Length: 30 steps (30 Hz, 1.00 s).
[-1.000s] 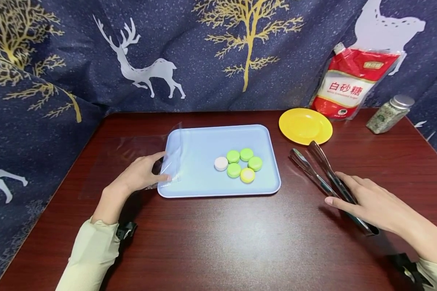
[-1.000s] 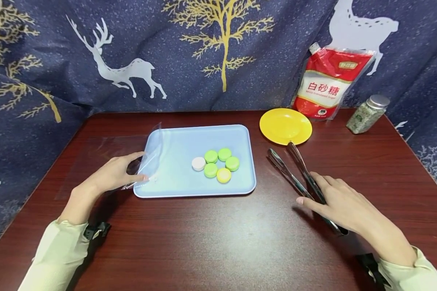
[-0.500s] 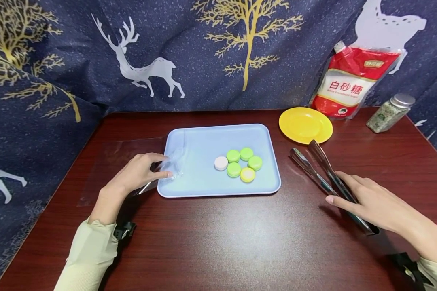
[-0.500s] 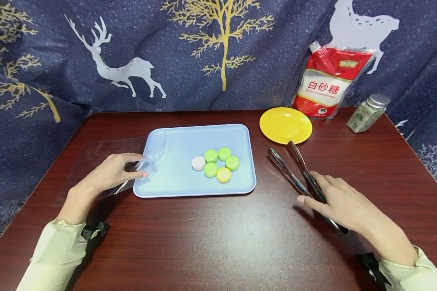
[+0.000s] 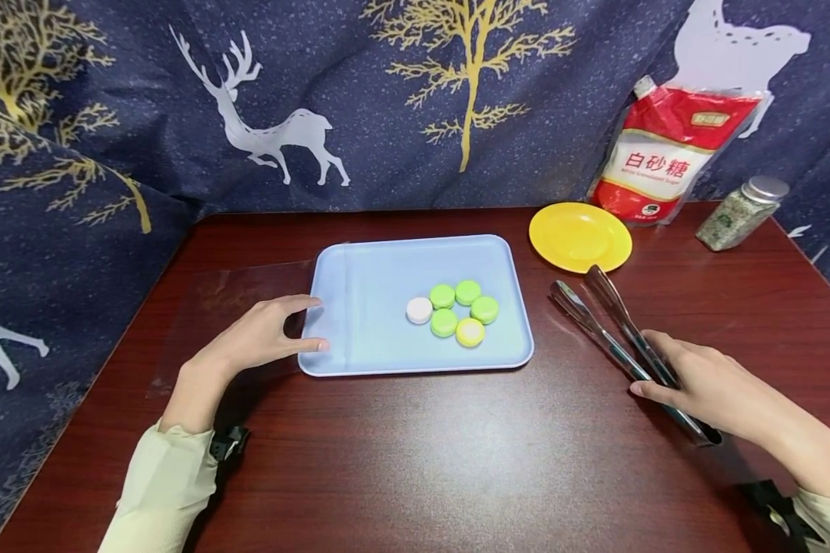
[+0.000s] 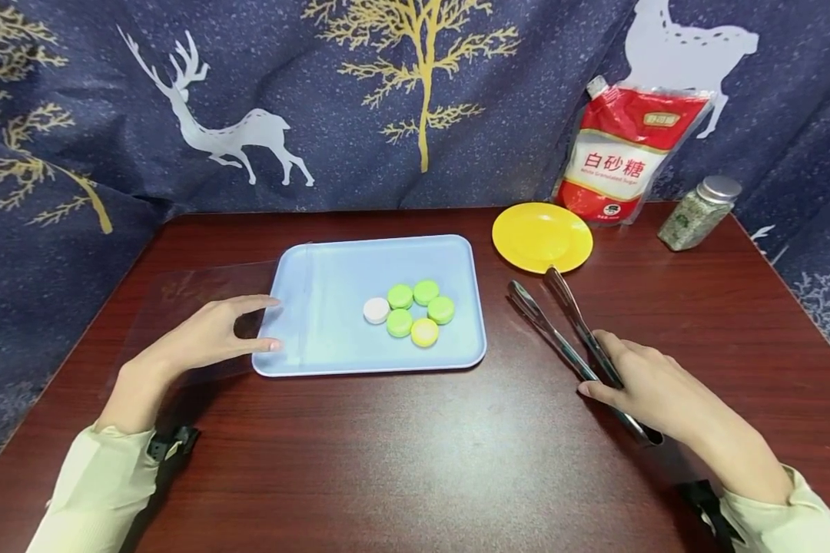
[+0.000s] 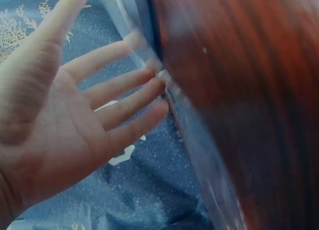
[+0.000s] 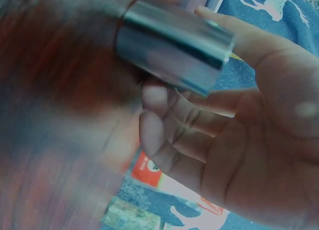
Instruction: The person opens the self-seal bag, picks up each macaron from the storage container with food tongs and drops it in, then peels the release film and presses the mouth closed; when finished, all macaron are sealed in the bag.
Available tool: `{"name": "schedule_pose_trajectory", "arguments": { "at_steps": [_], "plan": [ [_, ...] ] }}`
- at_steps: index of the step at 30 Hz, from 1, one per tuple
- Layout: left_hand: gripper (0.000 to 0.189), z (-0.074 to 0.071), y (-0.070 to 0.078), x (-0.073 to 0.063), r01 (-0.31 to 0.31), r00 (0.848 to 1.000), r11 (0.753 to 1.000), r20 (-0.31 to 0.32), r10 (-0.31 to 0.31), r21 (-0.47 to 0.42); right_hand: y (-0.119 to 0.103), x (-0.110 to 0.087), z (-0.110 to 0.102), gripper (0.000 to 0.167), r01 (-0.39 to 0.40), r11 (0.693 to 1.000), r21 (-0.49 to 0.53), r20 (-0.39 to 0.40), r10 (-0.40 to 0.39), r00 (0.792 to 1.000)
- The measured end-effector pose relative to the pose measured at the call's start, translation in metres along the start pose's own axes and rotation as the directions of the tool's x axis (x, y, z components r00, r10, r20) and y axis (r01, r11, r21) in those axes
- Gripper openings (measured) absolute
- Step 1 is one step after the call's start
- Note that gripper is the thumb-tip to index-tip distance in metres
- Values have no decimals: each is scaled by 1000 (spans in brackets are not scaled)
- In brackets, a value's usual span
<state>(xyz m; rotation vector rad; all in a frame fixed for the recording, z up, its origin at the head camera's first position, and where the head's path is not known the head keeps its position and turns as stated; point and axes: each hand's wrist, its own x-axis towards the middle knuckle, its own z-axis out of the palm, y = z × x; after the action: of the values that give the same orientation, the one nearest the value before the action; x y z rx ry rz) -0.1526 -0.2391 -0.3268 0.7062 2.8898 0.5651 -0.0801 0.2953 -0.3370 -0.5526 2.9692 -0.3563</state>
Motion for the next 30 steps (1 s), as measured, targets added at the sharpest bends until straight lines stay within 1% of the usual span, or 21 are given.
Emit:
{"name": "schedule_pose_trajectory", "arguments": {
  "at_steps": [3, 6, 8, 10, 12, 15, 19, 23, 25, 30],
  "plan": [
    [63, 0, -1, -2, -33, 999, 999, -3, 33, 0, 0, 0, 0, 67, 14, 1000, 1, -14, -14, 1000],
    [54, 0, -1, -4, -56, 998, 998, -30, 56, 13, -1, 1, 0, 58, 22, 1000, 1, -48, -22, 999],
    [51, 0, -1, -5, -48, 998, 999, -46, 48, 13, -1, 1, 0, 52, 23, 1000, 6, -81, -22, 996],
    [49, 0, -1, -5, -25, 998, 1000, -51, 26, 9, -2, 1, 0, 48, 21, 1000, 14, -117, -20, 993],
    [50, -1, -1, -5, 1, 999, 1000, -43, -1, -1, -2, 0, 0, 44, 25, 999, 25, -155, -21, 988],
    [51, -1, 0, -5, 29, 999, 1000, -27, -29, 6, -2, 0, 1, 39, 30, 999, 37, -186, -22, 982],
    [53, -1, 3, -4, 48, 999, 999, -17, -48, 7, -3, -1, -1, 36, 21, 999, 42, -209, -12, 978],
    [53, -1, 4, -1, 54, 998, 999, -22, -54, -3, -4, -4, -6, 38, -2, 999, 45, -219, 12, 976],
    [52, -1, 4, 0, 50, 998, 999, -28, -50, 2, -4, -4, -7, 40, -7, 999, 47, -216, 18, 976],
    [45, 1, 3, 2, 18, 999, 999, -50, -16, 48, -6, -5, -9, 42, -6, 999, 52, -222, 18, 975]
  ]
}}
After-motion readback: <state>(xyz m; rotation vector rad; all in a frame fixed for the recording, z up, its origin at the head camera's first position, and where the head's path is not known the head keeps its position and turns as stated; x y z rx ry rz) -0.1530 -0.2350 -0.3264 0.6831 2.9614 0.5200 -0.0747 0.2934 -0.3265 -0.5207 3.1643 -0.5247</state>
